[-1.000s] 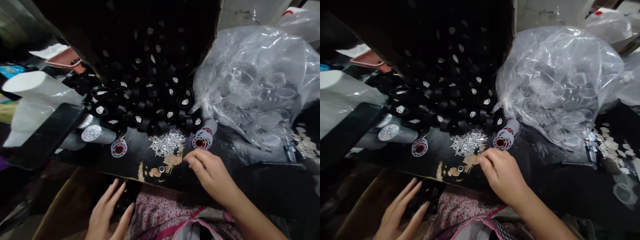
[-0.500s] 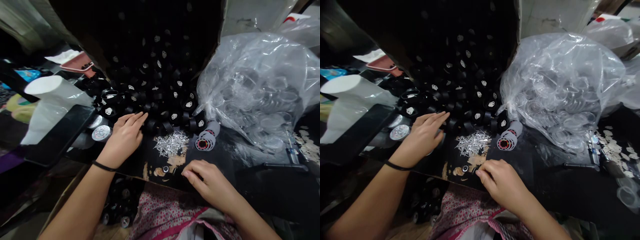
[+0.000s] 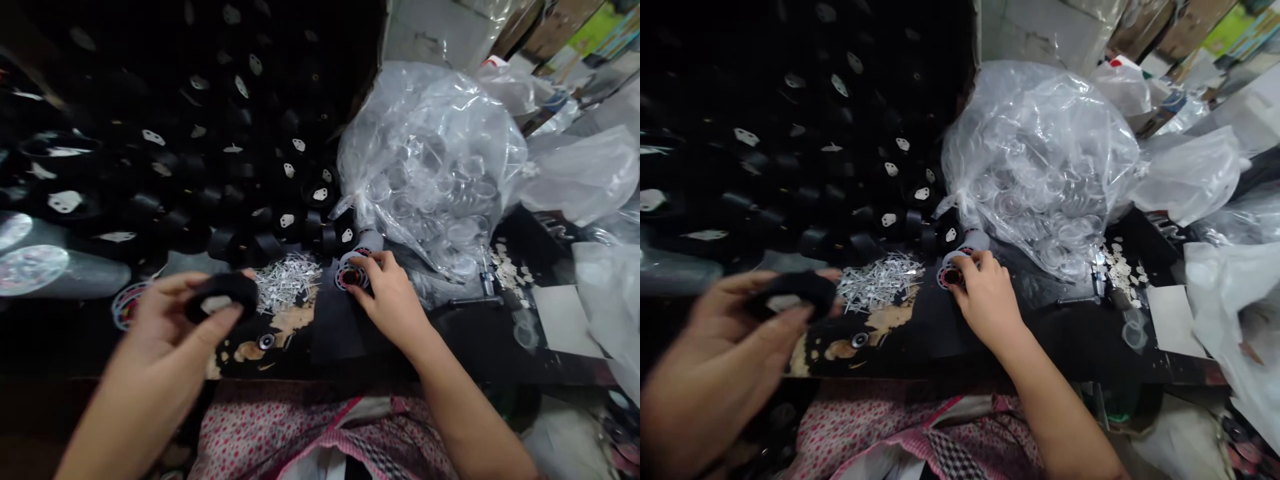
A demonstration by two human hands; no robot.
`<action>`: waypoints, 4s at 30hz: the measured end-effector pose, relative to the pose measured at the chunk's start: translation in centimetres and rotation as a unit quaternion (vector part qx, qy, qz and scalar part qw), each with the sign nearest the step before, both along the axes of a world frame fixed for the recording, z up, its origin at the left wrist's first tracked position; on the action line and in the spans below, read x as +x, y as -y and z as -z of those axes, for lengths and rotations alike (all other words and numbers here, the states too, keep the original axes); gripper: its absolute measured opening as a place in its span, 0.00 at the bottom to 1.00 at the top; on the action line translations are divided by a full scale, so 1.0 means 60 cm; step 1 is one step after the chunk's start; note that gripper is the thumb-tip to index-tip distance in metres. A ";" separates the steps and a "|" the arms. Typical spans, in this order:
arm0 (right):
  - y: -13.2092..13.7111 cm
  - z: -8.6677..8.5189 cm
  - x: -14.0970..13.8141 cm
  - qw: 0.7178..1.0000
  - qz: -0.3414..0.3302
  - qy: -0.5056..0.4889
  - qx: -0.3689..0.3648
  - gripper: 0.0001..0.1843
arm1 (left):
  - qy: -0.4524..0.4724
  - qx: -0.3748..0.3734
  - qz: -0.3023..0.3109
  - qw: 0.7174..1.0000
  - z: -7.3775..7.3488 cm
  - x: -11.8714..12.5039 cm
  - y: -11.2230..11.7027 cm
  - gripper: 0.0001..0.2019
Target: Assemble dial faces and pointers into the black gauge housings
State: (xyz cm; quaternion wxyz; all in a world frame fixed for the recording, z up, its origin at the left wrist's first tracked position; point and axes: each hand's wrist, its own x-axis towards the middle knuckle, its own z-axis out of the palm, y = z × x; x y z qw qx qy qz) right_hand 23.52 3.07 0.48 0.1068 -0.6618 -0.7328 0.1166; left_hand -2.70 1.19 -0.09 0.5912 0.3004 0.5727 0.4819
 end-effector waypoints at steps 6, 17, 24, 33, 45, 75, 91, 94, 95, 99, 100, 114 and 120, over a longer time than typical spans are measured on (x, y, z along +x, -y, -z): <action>-0.034 0.005 0.010 0.995 0.005 -0.100 -0.006 0.07 | 0.165 -0.074 0.028 0.983 0.001 0.091 0.054 0.18; -0.008 -0.022 0.010 0.984 -0.071 -0.153 0.050 0.10 | 0.209 0.016 -0.010 0.978 0.003 0.109 0.042 0.18; -0.009 -0.021 0.007 0.990 -0.040 -0.117 0.068 0.11 | 0.195 0.050 -0.010 0.979 -0.002 0.122 0.038 0.17; -0.018 -0.013 -0.038 0.989 -0.140 0.052 0.017 0.16 | 0.214 -0.032 -0.063 0.974 0.015 0.125 0.055 0.19; 0.030 -0.004 -0.028 0.777 0.015 -0.585 -0.232 0.15 | 0.250 -0.081 -0.041 0.964 0.013 0.117 0.065 0.15; 0.051 -0.025 -0.059 0.869 0.066 -0.464 -0.157 0.06 | 0.188 -0.059 0.066 0.978 0.037 0.125 0.084 0.15; 0.041 -0.031 -0.067 0.931 -0.131 -0.311 -0.141 0.06 | 0.056 -0.047 0.055 0.996 0.039 0.079 0.090 0.16; 0.012 -0.023 -0.077 0.982 -0.143 -0.104 -0.068 0.08 | 0.104 -0.053 0.016 0.993 0.035 0.074 0.088 0.15; 0.004 -0.019 -0.082 0.988 -0.148 -0.025 -0.046 0.08 | 0.122 -0.059 0.003 0.991 0.033 0.074 0.087 0.15; -0.013 -0.013 -0.103 0.972 -0.206 0.116 -0.003 0.08 | 0.170 -0.081 -0.057 0.980 0.024 0.079 0.085 0.11; -0.014 -0.013 -0.107 0.968 -0.218 0.126 0.001 0.08 | 0.178 -0.083 -0.068 0.978 0.023 0.081 0.084 0.10; -0.018 -0.014 -0.109 0.966 -0.236 0.108 0.001 0.08 | 0.230 -0.083 -0.114 0.963 0.017 0.081 0.079 0.06; -0.024 -0.014 -0.123 0.960 -0.254 0.115 -0.005 0.08 | 0.230 -0.074 -0.114 0.964 0.025 0.080 0.079 0.07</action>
